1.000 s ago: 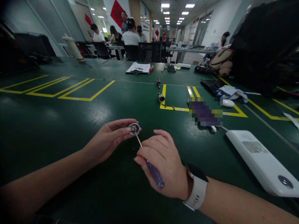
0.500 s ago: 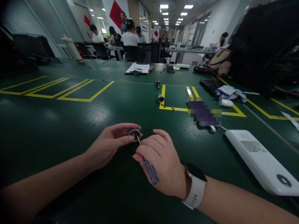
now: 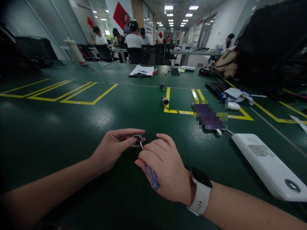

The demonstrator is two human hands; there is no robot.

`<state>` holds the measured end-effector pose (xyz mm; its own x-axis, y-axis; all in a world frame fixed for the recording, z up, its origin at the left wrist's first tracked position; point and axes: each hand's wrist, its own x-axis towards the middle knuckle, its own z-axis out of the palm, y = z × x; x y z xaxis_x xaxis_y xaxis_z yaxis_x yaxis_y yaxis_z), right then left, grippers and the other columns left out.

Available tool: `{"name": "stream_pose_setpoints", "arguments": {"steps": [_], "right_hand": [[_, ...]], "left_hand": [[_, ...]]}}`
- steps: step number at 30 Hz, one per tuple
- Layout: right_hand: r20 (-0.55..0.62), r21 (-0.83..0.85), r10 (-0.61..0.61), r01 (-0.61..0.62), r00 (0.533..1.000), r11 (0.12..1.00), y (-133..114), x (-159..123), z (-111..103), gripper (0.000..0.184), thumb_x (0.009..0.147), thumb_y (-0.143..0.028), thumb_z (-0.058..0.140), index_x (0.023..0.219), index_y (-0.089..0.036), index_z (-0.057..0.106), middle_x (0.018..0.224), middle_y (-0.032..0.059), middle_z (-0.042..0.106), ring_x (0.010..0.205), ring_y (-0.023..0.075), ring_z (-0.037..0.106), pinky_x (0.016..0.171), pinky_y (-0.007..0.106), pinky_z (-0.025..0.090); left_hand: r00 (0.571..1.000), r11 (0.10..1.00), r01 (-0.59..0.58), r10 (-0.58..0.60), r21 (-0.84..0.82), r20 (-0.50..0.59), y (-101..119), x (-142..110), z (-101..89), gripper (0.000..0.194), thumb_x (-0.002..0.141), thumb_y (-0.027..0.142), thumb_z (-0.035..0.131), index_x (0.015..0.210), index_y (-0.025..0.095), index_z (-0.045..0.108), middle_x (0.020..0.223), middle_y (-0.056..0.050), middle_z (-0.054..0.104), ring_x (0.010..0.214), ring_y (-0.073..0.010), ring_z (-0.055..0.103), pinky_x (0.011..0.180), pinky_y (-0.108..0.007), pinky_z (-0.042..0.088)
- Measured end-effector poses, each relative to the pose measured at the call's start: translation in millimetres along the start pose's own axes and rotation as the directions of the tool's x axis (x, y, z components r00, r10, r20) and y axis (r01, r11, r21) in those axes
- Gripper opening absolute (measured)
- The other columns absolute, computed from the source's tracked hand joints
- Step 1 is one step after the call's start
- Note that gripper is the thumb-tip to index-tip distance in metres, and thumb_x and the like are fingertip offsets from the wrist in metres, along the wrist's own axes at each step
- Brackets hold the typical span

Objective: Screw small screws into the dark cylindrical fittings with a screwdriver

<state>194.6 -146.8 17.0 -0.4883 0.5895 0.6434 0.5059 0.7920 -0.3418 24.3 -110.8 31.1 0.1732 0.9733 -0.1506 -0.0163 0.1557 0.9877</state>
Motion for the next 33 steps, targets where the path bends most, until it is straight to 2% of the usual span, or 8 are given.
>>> {"name": "stream_pose_setpoints", "arguments": {"steps": [5,10,23,33], "right_hand": [[-0.019,-0.032,-0.023,0.023,1.000,0.999,-0.8,-0.4,-0.4,0.004,0.085,-0.016,0.053,0.086,-0.018,0.056,0.083,0.0022,0.067,0.079,0.0152,0.059,0.095,0.042,0.036],[0.020,-0.094,-0.059,0.060,0.998,0.994,-1.9,-1.7,-0.2,0.005,0.085,-0.017,0.053,0.088,-0.018,0.057,0.085,0.0031,0.067,0.081,0.0164,0.059,0.094,0.043,0.036],[0.010,-0.088,-0.065,0.065,0.998,0.994,-3.1,0.7,-1.7,0.006,0.085,-0.017,0.051,0.087,-0.018,0.058,0.083,0.0025,0.067,0.078,0.0157,0.060,0.093,0.043,0.038],[0.056,-0.094,-0.032,0.037,0.998,0.995,-3.7,1.0,-0.7,0.009,0.085,-0.016,0.051,0.089,-0.017,0.059,0.085,0.0040,0.067,0.081,0.0173,0.060,0.095,0.045,0.037]], "left_hand": [[1.000,1.000,0.000,0.000,0.012,0.015,1.0,0.2,0.2,0.022,0.068,0.013,0.064,0.089,0.015,0.071,0.081,-0.006,0.072,0.075,-0.0173,0.066,0.075,-0.030,0.053],[1.000,0.999,-0.023,0.023,0.025,0.009,0.4,1.0,-0.2,0.022,0.069,0.012,0.064,0.089,0.014,0.071,0.082,-0.005,0.072,0.076,-0.0168,0.066,0.075,-0.029,0.053],[1.000,1.000,-0.022,0.023,0.021,-0.021,-0.6,1.6,-0.8,0.021,0.069,0.013,0.065,0.089,0.014,0.071,0.083,-0.006,0.072,0.076,-0.0166,0.066,0.074,-0.028,0.053],[0.999,0.999,-0.028,0.028,0.026,-0.015,-2.2,1.5,-0.8,0.021,0.069,0.015,0.066,0.089,0.014,0.070,0.081,-0.005,0.072,0.076,-0.0173,0.066,0.074,-0.030,0.053]]}}
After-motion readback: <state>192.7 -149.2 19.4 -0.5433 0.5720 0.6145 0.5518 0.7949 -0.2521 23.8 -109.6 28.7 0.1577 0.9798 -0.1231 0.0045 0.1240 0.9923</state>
